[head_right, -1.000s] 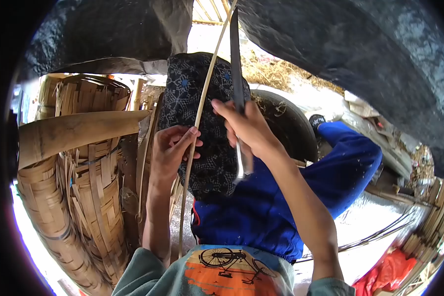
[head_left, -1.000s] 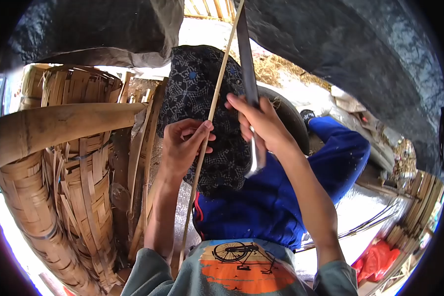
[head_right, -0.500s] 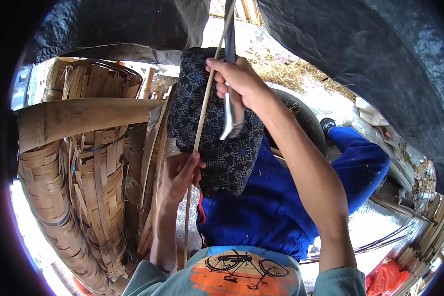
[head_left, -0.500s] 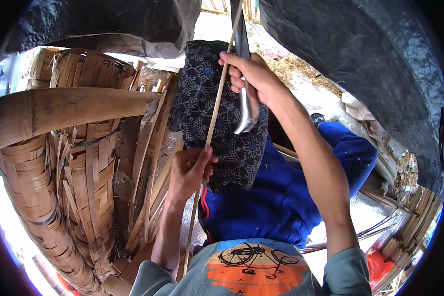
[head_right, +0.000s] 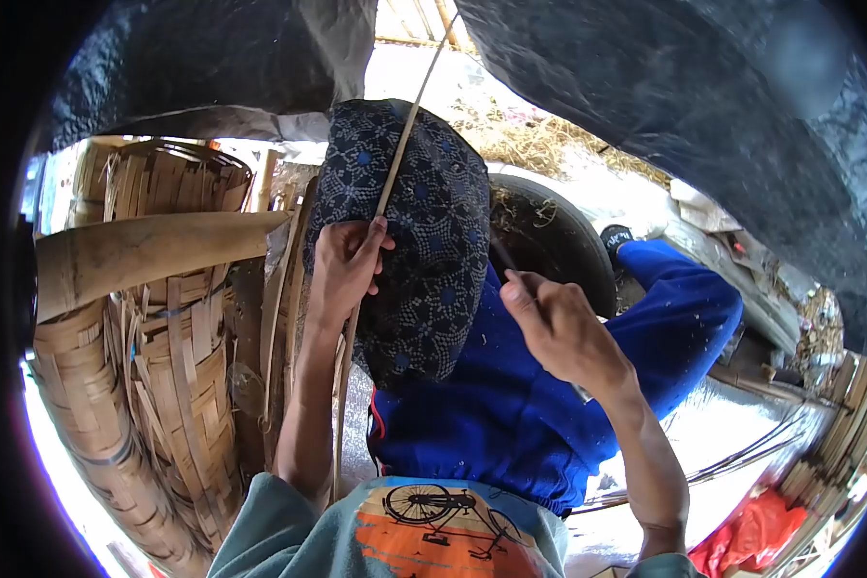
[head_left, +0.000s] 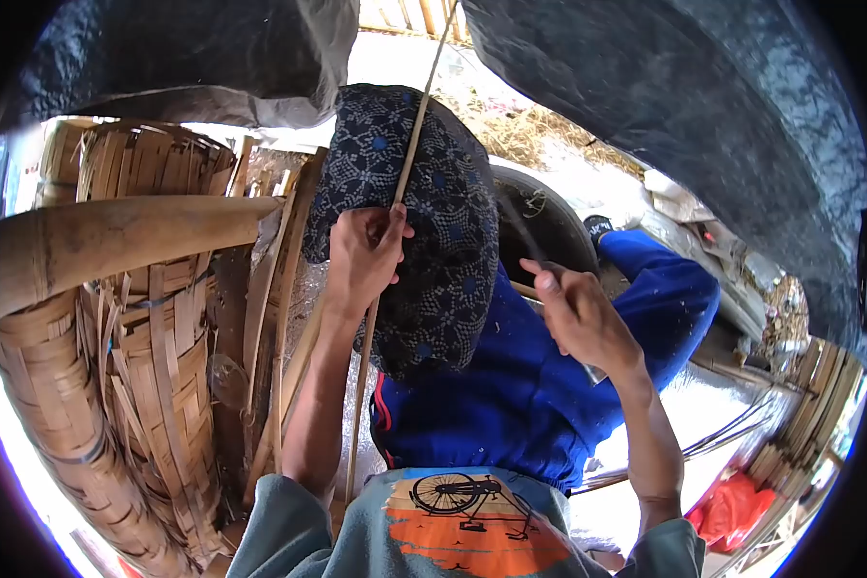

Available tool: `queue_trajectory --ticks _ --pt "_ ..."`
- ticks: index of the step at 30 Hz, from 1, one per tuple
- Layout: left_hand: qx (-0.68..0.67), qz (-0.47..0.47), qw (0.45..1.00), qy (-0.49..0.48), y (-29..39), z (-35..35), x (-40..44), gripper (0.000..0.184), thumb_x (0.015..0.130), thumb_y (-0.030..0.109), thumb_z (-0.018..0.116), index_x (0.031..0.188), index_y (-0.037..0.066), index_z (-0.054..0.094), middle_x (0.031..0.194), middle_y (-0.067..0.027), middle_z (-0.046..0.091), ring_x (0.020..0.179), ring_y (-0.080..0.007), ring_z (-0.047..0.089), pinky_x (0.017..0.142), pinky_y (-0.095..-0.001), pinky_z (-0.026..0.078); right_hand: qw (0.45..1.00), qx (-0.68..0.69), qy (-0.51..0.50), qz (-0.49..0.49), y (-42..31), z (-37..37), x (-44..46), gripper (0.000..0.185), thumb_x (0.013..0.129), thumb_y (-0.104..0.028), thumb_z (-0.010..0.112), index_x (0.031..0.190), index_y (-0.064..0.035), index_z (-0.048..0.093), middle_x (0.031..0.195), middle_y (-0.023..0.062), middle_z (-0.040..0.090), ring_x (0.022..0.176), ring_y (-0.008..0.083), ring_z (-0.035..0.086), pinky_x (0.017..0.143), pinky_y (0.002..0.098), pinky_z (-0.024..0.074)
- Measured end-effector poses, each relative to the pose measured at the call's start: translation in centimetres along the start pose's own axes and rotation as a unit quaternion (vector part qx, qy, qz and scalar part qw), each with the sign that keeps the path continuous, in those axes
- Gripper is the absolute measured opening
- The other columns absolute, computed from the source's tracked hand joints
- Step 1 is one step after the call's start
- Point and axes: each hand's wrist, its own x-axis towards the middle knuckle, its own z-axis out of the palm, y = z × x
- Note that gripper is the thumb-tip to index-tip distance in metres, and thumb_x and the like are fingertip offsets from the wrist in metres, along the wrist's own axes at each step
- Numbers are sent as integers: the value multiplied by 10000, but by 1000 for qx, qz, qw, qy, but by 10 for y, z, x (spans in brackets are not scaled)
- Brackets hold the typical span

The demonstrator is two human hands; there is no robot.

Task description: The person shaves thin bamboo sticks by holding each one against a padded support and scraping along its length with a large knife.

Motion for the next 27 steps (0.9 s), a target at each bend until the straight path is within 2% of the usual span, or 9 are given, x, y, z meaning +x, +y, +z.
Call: queue_trajectory --ticks 3,6,8,12,14,21,23,25,27 --pt "46 8 998 29 0 7 -2 370 939 261 569 751 -42 666 502 -47 532 419 -79 497 381 -247 403 994 -56 51 -84 5 16 1 492 979 -400 448 1156 41 576 555 226 542 563 353 623 554 414 478" --pt "142 211 958 129 -16 11 -6 317 916 208 594 733 -43 658 539 -103 579 445 -114 520 466 -293 440 984 -120 32 -131 13 19 10 439 982 -330 464 1211 37 542 600 243 565 559 364 619 541 428 475" --pt "208 169 952 151 -12 10 -15 230 848 132 643 708 -50 632 619 -191 615 544 -315 626 511 -355 450 983 -127 10 -135 13 19 14 421 984 -312 464 1208 35 546 600 243 565 562 363 619 543 434 474" --pt "117 133 974 144 -14 6 -21 303 881 197 620 693 -40 628 538 -153 578 474 -253 600 476 -348 407 986 -116 -2 -118 13 19 13 379 976 -290 488 1245 -31 550 658 196 573 603 318 558 619 400 464" --pt "59 -40 997 41 -10 -1 -20 425 926 317 557 680 -23 626 481 -94 493 431 -162 513 462 -333 360 989 -107 -10 -100 17 20 10 372 971 -287 506 1283 -91 549 717 149 578 653 270 505 702 373 456" --pt "98 47 993 41 -13 2 -35 535 963 427 455 695 -11 607 485 -47 384 474 -109 391 478 -325 307 987 -135 -72 -52 12 14 -8 358 969 -275 516 1271 -87 555 738 101 535 703 220 506 705 362 457" --pt "-38 0 999 29 -36 5 -30 523 971 416 444 698 -4 596 493 -46 365 479 -107 377 480 -325 294 988 -114 -83 -61 10 12 -9 360 970 -278 513 1266 -78 554 741 100 543 696 218 507 696 361 457" --pt "-16 -1 1000 15 -35 2 -30 509 973 398 446 696 -3 595 496 -58 395 476 -126 405 486 -331 308 979 -75 -175 77 5 8 -4 358 976 -232 505 1297 -75 517 766 93 558 682 200 508 671 345 450" --pt "7 -2 1000 3 -25 0 -35 496 975 381 449 694 -2 593 500 -71 426 473 -145 434 492 -336 322 982 -118 -146 13 22 16 -6 360 976 -195 501 1310 -61 495 802 86 567 681 192 511 653 337 445"
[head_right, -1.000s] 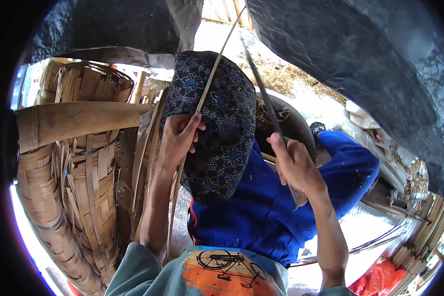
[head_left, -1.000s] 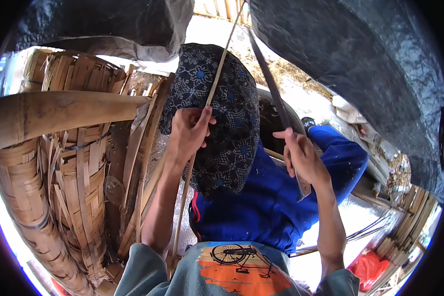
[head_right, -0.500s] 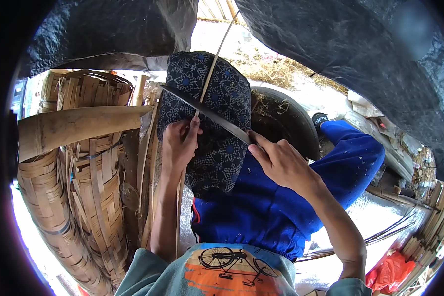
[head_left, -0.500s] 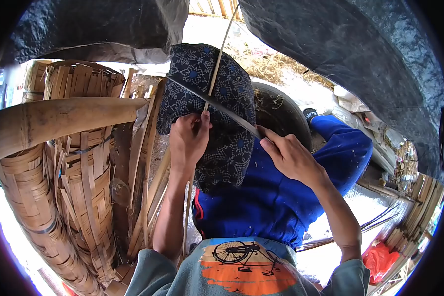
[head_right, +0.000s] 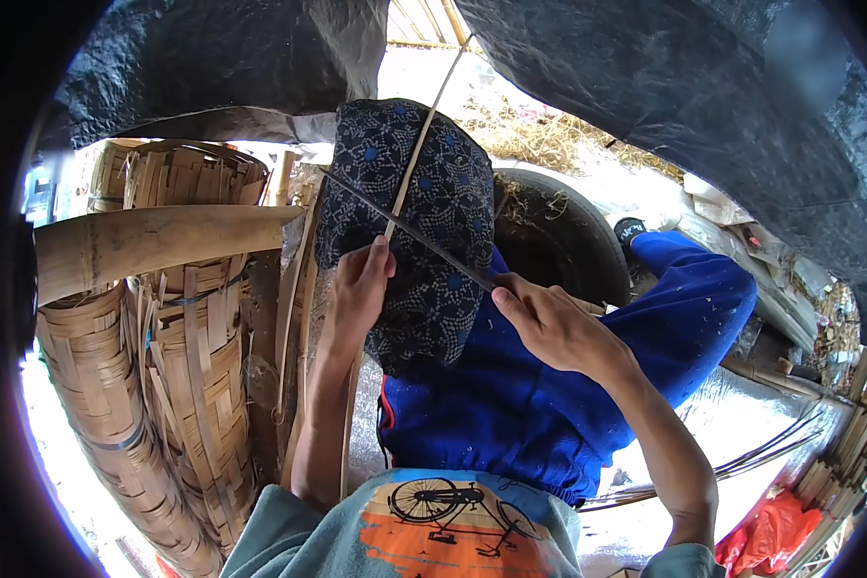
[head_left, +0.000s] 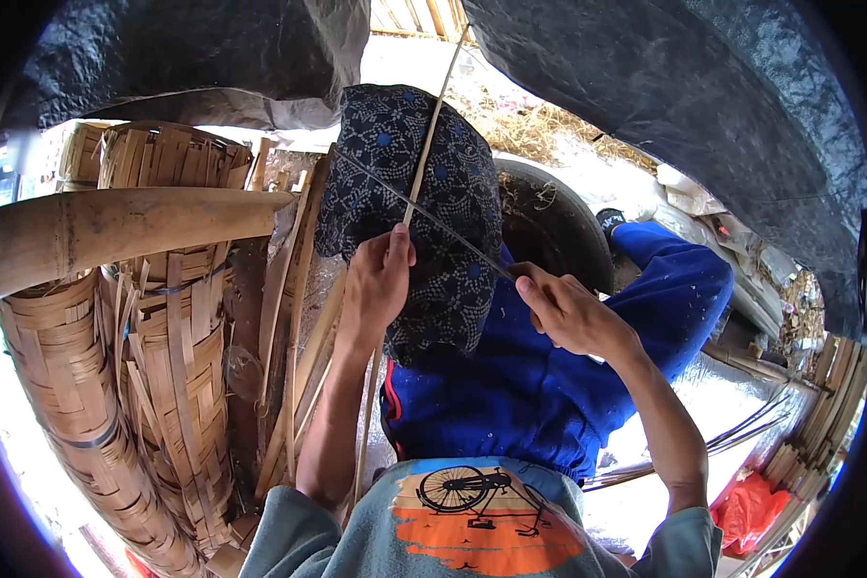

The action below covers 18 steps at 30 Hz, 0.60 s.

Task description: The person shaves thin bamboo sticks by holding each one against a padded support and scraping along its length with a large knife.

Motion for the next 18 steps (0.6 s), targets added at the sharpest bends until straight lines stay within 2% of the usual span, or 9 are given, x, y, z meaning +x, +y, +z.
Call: queue_trajectory --ticks 2,3,5,7,11,14,15,16,18 --pt "150 51 985 71 21 4 -13 445 973 331 465 696 14 611 508 -86 518 485 -216 540 518 -362 397 997 -48 38 -52 20 13 3 365 975 -159 497 1322 -48 474 838 80 576 679 184 513 634 330 440" --pt "235 152 951 133 21 8 -16 407 965 281 483 667 29 603 534 -122 585 507 -288 608 511 -382 455 987 -73 79 -122 29 19 3 369 966 -128 506 1320 -32 465 865 69 574 675 175 505 619 323 436" --pt "325 136 928 122 29 11 -20 394 961 266 486 655 41 592 528 -128 585 498 -294 613 485 -385 462 970 -97 119 -190 35 25 1 375 957 -97 515 1318 -16 456 893 58 573 670 165 497 603 315 433" --pt "431 177 872 152 26 19 -15 371 954 231 492 628 64 554 522 -152 577 478 -314 609 424 -385 461 850 -337 282 -291 32 28 2 361 935 -98 556 1271 18 491 924 47 572 647 161 467 576 291 431" --pt "455 228 848 149 13 28 -6 355 953 210 487 637 59 545 520 -148 574 481 -323 607 435 -388 473 840 -364 331 -227 46 48 12 351 917 -115 592 1232 25 528 897 42 563 618 155 425 544 271 422" --pt "462 234 845 131 10 27 -8 346 956 188 475 645 49 536 528 -157 575 480 -328 606 439 -393 478 809 -392 357 -254 38 49 16 325 912 -139 605 1184 33 559 879 46 551 619 152 424 505 273 409" --pt "466 241 843 121 9 26 -9 336 956 178 471 654 45 533 532 -161 577 482 -328 607 442 -396 481 847 -295 359 -258 29 44 17 192 922 -191 592 918 -8 535 681 72 510 505 207 444 442 333 411" --pt "471 247 840 111 8 25 -10 326 956 168 467 663 41 530 537 -165 579 484 -329 609 446 -399 485 875 -196 358 -259 24 40 19 347 931 -243 580 653 -49 511 483 98 469 390 262 465 379 394 414" --pt "464 225 851 99 8 25 -15 302 952 165 472 688 33 537 553 -185 574 508 -354 603 473 -428 478 865 -215 370 -260 27 43 26 343 927 -242 585 653 -48 513 484 98 468 395 268 481 379 393 416"
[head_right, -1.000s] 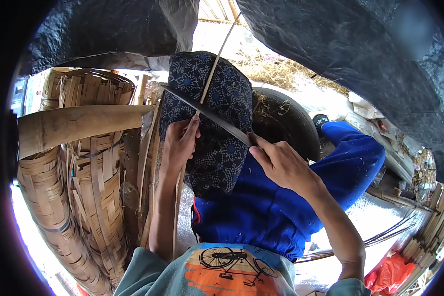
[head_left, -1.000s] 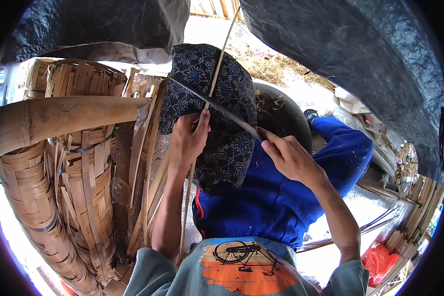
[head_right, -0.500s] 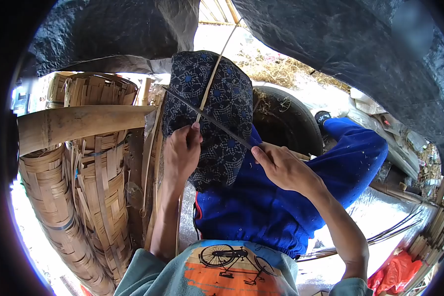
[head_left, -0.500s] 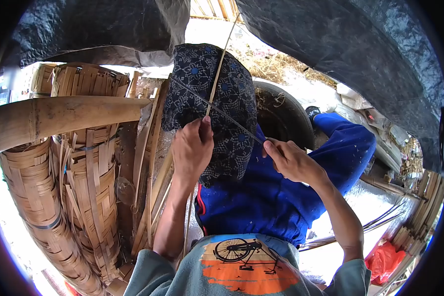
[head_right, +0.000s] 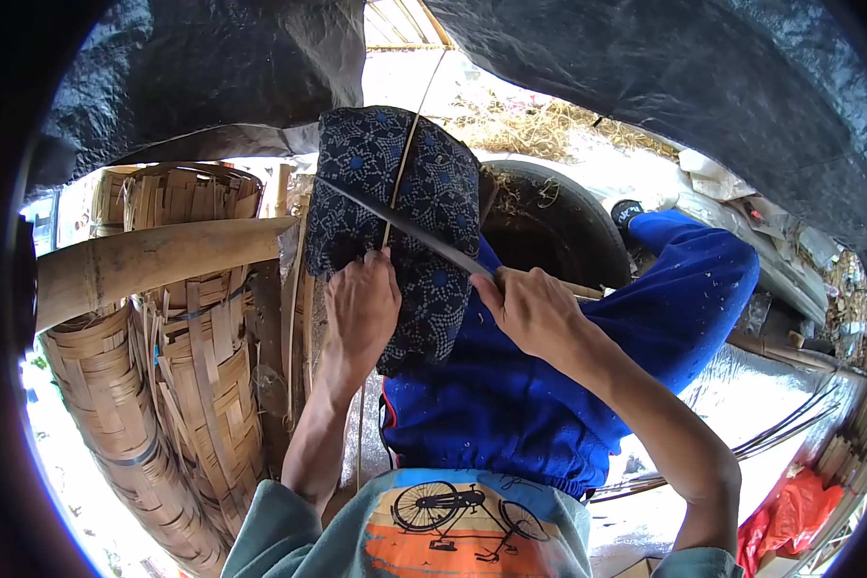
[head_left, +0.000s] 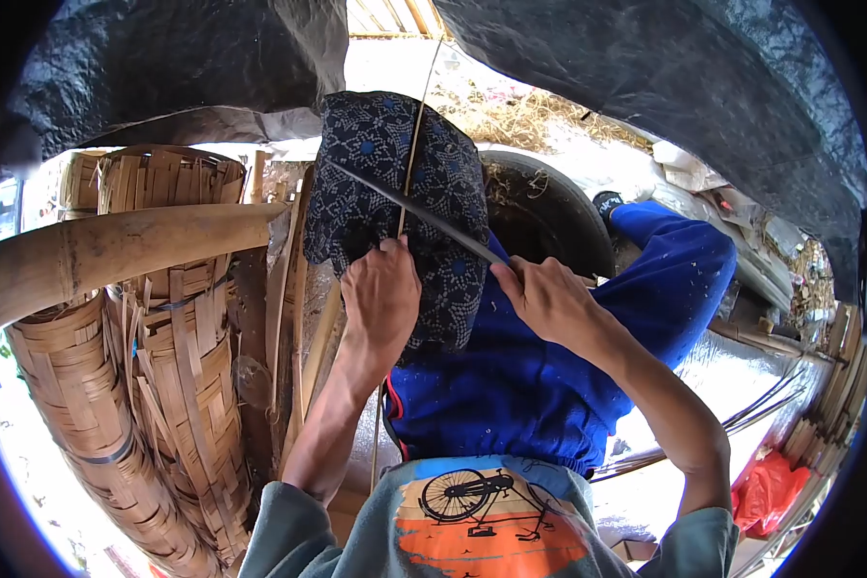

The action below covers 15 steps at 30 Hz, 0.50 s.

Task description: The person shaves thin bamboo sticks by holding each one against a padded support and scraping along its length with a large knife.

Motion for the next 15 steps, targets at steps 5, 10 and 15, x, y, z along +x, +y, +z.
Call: queue_trajectory --ticks 5,10,15 --pt "-5 -9 999 36 2 -3 -18 265 942 166 491 718 32 536 538 -194 555 478 -377 571 463 -468 449 997 -45 59 -26 2 19 6 345 918 -266 594 659 -52 520 475 109 480 407 280 524 378 392 435" --pt "-48 12 999 -10 10 -32 -45 307 958 170 462 683 52 529 482 -152 538 430 -321 578 406 -417 436 994 -66 50 63 13 35 26 432 925 -368 559 629 -56 518 442 139 491 396 307 538 361 406 447" --pt "-183 -101 971 -113 -11 -45 -64 326 960 166 460 685 5 531 492 -174 509 405 -329 530 409 -422 382 999 -20 19 28 29 31 50 360 932 -308 557 709 -26 549 499 125 513 412 299 512 365 386 408"
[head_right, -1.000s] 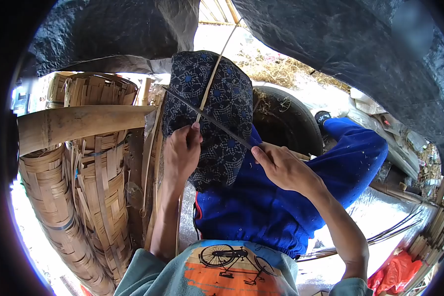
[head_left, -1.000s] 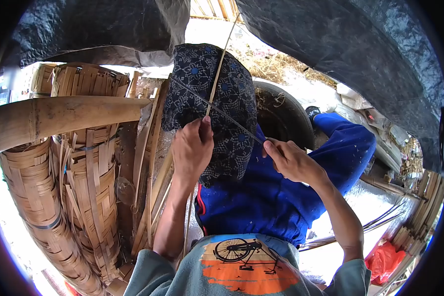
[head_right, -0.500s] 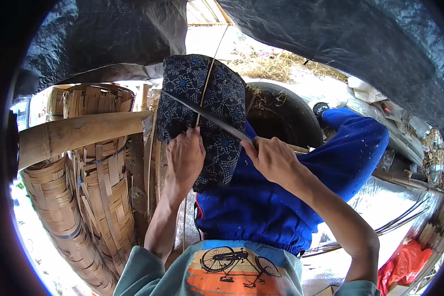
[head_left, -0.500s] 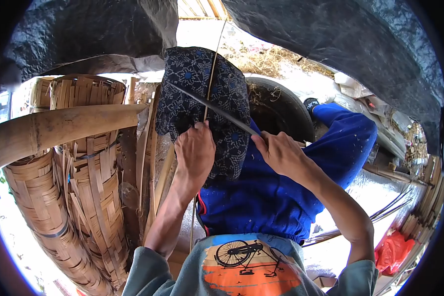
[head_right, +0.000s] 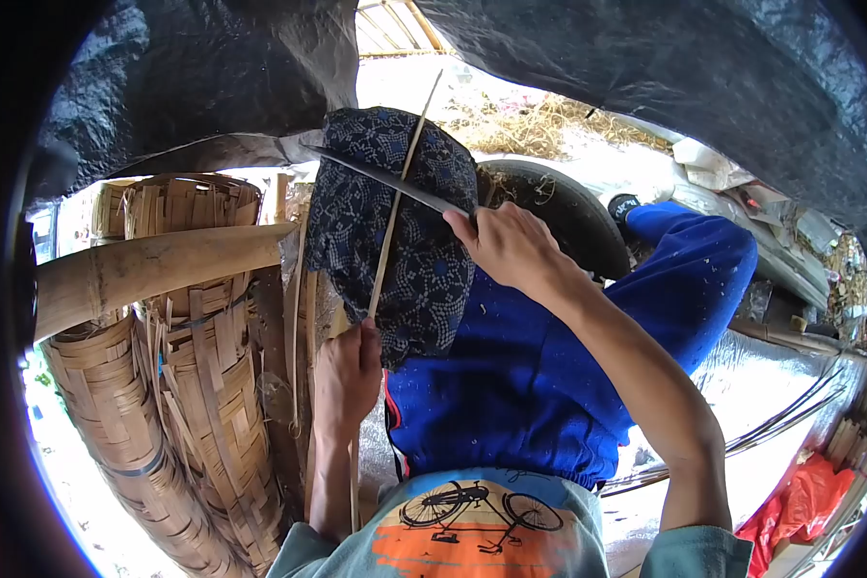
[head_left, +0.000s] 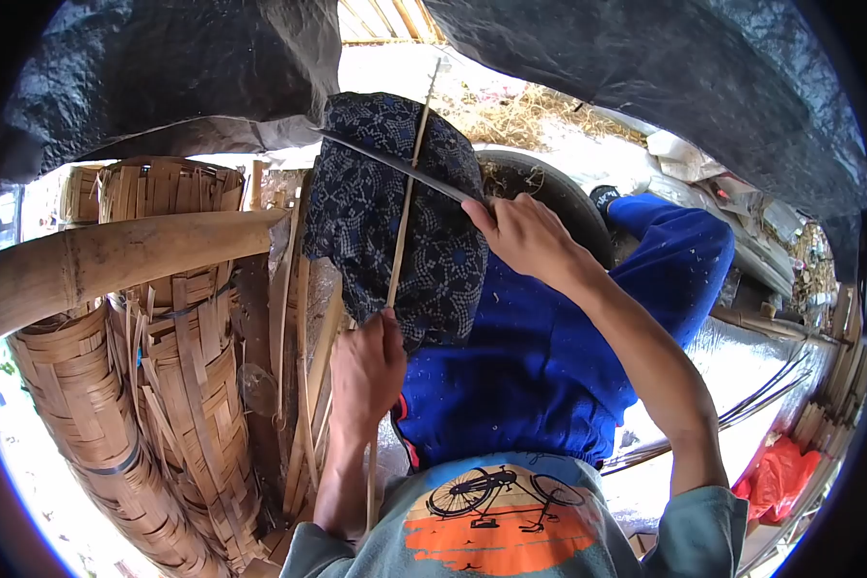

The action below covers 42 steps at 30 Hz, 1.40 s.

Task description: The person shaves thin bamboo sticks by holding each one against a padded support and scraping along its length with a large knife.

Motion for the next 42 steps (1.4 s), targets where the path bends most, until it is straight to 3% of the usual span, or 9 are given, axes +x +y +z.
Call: queue_trajectory --ticks 5,15,18,25,26,35,37,39,42 --pt "-171 -49 984 3 -4 4 31 357 976 192 439 694 -18 505 563 -185 498 509 -333 530 498 -413 373 973 -100 74 -196 -18 -18 -35 250 903 -215 619 771 -19 538 540 81 394 440 243 391 385 373 355" --pt "-225 -2 973 52 -7 34 17 388 991 214 404 680 5 507 550 -141 495 481 -257 494 499 -380 371 999 -20 5 39 -24 -16 -27 428 917 -318 588 590 -57 496 440 138 472 412 315 511 360 416 411" --pt "-180 -100 976 -73 9 -11 -23 386 990 208 407 678 9 520 561 -135 517 488 -263 513 493 -370 383 993 -18 -62 103 -4 -1 0 509 948 -400 492 594 -36 533 505 190 553 484 369 578 423 449 482" --pt "-230 -131 958 -107 -28 3 -19 387 995 249 425 725 6 558 520 -124 464 471 -236 491 472 -366 361 999 32 -16 18 -8 17 -10 454 921 -328 575 597 -16 513 473 188 490 418 354 501 394 448 407" --pt "-229 -85 967 -71 -28 11 -9 394 1002 258 410 724 12 542 501 -103 450 440 -213 465 445 -350 346 997 19 -63 -34 -11 9 -27 206 923 -136 563 1037 28 616 693 158 535 519 297 452 492 420 392" --pt "-465 -111 866 -146 -27 17 23 398 1017 276 375 700 69 499 459 -14 449 356 -90 390 352 -248 290 997 42 -44 58 -36 -17 -24 468 920 -361 578 572 -58 497 413 106 420 368 288 446 359 400 374" --pt "-15 0 1000 9 -19 -3 14 307 983 226 463 760 41 563 516 -71 547 388 -142 479 368 -278 340 997 39 -30 52 -42 -22 -19 505 934 -385 542 562 -46 511 412 140 452 385 324 492 375 422 404" --pt "-43 95 976 190 -8 -23 17 165 931 138 551 846 15 622 660 -115 644 519 -194 606 431 -311 446 935 115 -261 212 -49 -39 -5 410 947 -346 523 736 -9 619 531 219 530 509 357 549 461 447 436" --pt "-440 188 875 75 35 -70 -3 60 841 64 647 851 5 654 820 -119 675 708 -208 675 597 -315 545 980 77 -134 123 -50 -26 -15 496 948 -380 515 623 -10 575 474 210 515 463 376 561 440 458 458"
